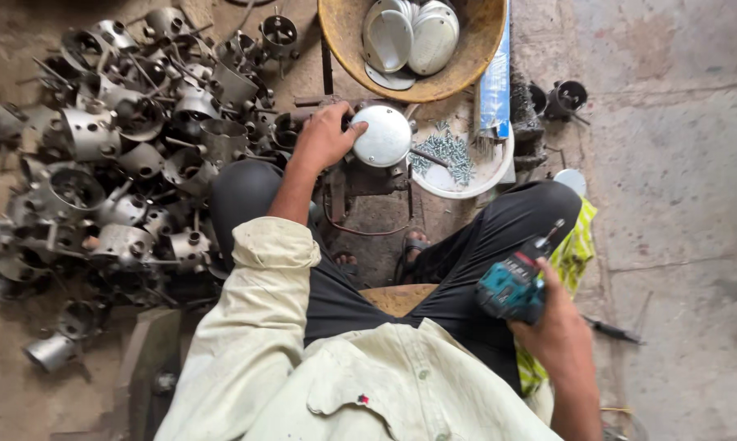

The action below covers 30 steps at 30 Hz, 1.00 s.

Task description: The person sits on the floor and uses a cordless drill to drive screws into white circular metal discs. They pick up discs from a yellow bowl, place them on a metal stand, and secure them with screws from a white container. The person handles the discs and drill repeatedly in a repetitive assembly process.

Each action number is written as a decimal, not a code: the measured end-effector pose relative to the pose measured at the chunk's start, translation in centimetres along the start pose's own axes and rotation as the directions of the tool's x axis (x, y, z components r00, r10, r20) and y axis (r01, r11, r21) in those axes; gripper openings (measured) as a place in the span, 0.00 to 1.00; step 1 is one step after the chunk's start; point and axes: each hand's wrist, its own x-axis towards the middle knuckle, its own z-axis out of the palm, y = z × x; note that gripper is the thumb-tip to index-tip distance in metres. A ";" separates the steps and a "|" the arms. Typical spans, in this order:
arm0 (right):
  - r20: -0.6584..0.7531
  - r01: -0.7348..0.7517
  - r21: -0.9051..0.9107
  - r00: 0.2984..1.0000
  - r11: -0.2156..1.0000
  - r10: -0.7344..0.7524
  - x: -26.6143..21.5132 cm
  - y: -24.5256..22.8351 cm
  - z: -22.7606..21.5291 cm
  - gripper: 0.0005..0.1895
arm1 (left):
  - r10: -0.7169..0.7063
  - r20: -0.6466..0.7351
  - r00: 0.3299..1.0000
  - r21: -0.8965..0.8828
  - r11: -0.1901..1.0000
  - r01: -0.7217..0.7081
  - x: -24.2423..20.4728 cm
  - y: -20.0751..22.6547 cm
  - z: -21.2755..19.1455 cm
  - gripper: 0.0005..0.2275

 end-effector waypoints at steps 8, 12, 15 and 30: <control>0.398 0.155 0.081 0.901 0.985 -0.175 -4.9 0.1 0.0 0.61 | 0.189 -0.105 0.976 -0.249 0.946 -0.210 -1.3 -0.7 0.9 0.14; 0.592 -0.078 0.072 0.806 0.994 0.021 -4.2 -0.6 -1.6 0.57 | 0.319 -0.161 0.934 -0.146 0.928 -0.342 -3.6 3.7 -1.0 0.09; 0.695 -0.093 0.011 0.717 0.996 0.059 -3.9 -0.3 -3.6 0.56 | 0.345 -0.218 0.913 -0.144 0.914 -0.380 -6.0 6.9 -1.4 0.07; -0.109 0.108 0.992 0.994 -0.057 -0.007 9.6 6.2 -3.9 0.31 | 0.372 0.043 0.927 -0.743 0.632 -0.219 -9.9 24.5 2.5 0.17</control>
